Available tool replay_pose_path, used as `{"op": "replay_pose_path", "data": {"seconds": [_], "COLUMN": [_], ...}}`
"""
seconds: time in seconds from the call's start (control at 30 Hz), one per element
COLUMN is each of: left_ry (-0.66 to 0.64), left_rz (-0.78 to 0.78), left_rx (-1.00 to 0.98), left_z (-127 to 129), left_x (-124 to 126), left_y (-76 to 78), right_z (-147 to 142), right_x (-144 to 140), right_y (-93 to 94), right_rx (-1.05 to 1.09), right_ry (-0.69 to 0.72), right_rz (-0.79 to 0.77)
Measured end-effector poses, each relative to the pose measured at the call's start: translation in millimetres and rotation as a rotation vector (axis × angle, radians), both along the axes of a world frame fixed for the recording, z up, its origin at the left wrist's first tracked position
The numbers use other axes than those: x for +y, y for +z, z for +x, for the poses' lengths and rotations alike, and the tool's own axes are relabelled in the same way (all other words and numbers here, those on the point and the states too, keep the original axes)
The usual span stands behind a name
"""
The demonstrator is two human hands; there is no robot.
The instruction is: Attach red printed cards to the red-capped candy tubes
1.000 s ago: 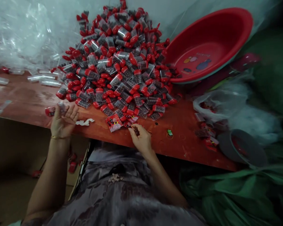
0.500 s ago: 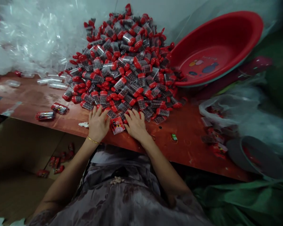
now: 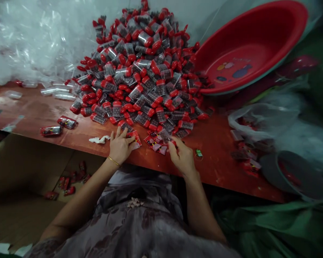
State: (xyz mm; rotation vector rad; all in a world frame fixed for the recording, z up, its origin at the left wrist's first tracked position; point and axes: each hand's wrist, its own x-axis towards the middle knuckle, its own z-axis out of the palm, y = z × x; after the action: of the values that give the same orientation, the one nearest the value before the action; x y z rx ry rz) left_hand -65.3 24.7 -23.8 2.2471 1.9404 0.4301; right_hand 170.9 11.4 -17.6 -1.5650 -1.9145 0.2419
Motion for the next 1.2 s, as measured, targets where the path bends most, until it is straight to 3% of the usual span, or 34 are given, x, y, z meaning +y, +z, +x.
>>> {"op": "replay_pose_path", "data": {"seconds": [0.13,0.23,0.3,0.5,0.73,0.9,1.03,1.2], "left_ry": [0.058,0.043,0.039,0.136,0.210,0.240,0.211,0.245], "left_rz": [0.008,0.031,0.042,0.053,0.131,0.166,0.133,0.155], "left_rx": [-0.014,-0.035,-0.032,-0.037,-0.204,-0.229,-0.115,-0.139], "left_z": [2.6,1.1,0.0,6.6,8.9,-0.8,0.4,16.1], "left_x": [1.6,-0.8,-3.7,-3.9,5.8,-5.0,-12.6,-15.8], "left_y": [-4.9,-7.4,-8.0,-14.0,-19.5,-16.2,-24.5,-34.9], "right_z": [25.5,34.1,33.8,9.6,-51.0,-91.1,-102.2,-96.8], "right_x": [-30.0,-36.0,-35.3,-34.0,-33.8,-8.1,10.1,17.6], "right_y": [-14.8,-28.6,-36.3,-41.9,-17.9,-23.8,-34.4,-36.2], "right_rx": [-0.113,-0.307,-0.400,-0.421,-0.209,-0.284,-0.309,-0.267], "right_ry": [-0.165,-0.321,-0.347,-0.282,0.048,0.131,0.123,0.159], "right_rz": [0.093,0.155,0.136,0.128,0.146,0.038,-0.036,0.013]}}
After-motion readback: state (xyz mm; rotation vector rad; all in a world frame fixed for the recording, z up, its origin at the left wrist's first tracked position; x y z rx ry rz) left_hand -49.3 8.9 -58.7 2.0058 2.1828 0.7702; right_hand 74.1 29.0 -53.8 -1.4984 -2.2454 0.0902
